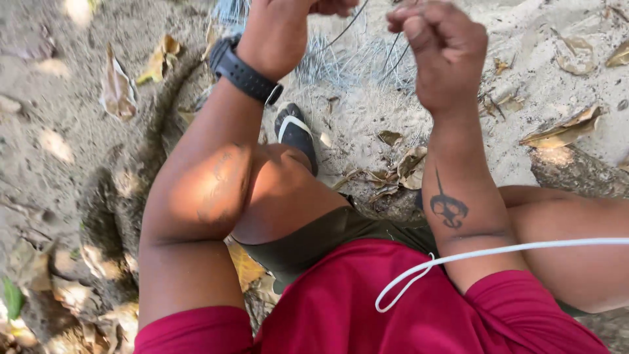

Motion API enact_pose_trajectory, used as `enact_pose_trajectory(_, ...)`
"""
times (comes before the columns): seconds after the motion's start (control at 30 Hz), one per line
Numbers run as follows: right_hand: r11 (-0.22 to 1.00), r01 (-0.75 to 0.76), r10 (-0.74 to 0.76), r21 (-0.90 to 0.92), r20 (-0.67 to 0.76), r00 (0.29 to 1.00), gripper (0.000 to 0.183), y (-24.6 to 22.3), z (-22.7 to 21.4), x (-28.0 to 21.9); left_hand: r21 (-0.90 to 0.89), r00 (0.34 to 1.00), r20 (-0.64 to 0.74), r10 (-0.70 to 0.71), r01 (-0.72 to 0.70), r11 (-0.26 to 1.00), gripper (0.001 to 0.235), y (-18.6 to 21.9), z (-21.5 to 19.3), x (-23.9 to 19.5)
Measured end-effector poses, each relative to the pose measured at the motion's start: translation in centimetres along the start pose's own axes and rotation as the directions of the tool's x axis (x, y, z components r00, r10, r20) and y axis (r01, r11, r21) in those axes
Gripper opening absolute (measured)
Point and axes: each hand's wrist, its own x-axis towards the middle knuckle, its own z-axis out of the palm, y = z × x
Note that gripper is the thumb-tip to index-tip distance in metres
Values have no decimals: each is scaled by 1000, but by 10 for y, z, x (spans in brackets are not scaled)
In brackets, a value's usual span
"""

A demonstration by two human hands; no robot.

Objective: Sorting and organizing thin metal wire ties on the ground.

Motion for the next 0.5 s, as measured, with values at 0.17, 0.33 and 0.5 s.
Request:
enact_pose_trajectory(0.17,987,59,-51,-150,57,997,17,-24,0,-4,-218,967,54,-247,253,943,43,28,-2,0)
enact_pose_trajectory(0.33,973,75,-55,-220,95,994,16,-38,9,-6,-214,919,90,-385,395,893,42,28,-1,-3)
enact_pose_trajectory(0.5,978,66,-47,-198,96,994,19,-35,16,-10,-122,948,180,-263,287,950,55,18,6,-4)
